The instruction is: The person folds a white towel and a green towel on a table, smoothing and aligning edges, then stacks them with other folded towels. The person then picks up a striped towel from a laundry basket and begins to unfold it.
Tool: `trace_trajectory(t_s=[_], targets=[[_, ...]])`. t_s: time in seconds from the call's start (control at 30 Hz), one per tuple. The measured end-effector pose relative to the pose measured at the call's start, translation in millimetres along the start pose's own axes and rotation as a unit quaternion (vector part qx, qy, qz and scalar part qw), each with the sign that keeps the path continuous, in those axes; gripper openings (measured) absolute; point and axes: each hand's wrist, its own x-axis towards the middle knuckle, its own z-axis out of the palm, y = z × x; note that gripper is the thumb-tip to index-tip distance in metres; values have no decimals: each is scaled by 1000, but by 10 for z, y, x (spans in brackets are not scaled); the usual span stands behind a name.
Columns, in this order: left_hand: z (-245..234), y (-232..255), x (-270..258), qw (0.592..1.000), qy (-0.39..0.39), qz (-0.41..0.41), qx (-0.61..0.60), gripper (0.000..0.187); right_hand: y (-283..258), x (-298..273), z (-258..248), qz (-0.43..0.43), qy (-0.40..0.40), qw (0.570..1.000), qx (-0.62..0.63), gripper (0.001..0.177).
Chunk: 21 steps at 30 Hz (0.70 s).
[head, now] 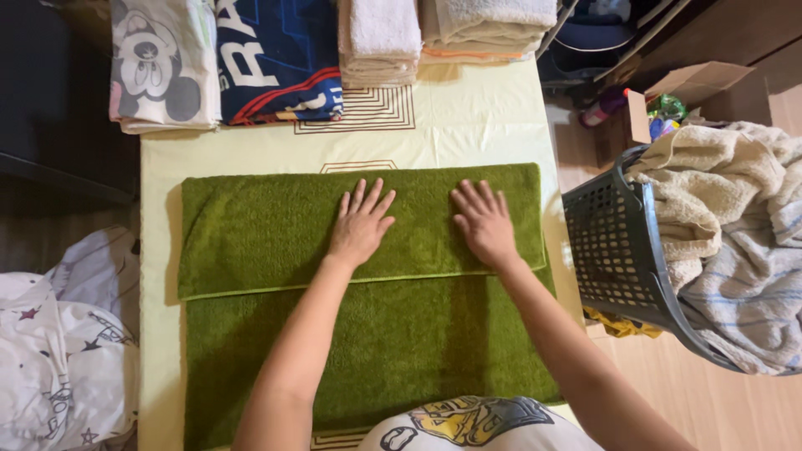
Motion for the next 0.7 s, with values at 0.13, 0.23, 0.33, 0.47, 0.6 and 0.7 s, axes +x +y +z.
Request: trace_trajectory(t_s=[0.13,0.23,0.33,0.47,0.6,0.7], targets=[[-186,-574,-289,996,26,-78,22,56,63,68,18,40,-29,999,15,58],[-413,-1157,-692,952,12,-306,23,36,303,70,30,58,-8,998,2,59],[-532,-1578,-912,943,99,-318,-9,61,493,50,74,101,20,995,15,59],[-464,-1794,-1014,900,126,-416,-39,59,647,4,190,183,45,981,50,60],[-438,-2127,-1010,715,293,-575,-270,47,927,76,348,242,118,949,164,64],[-398,-2515,-1058,741,296,-569,-197,37,1203,122,454,350,199,898,178,55]])
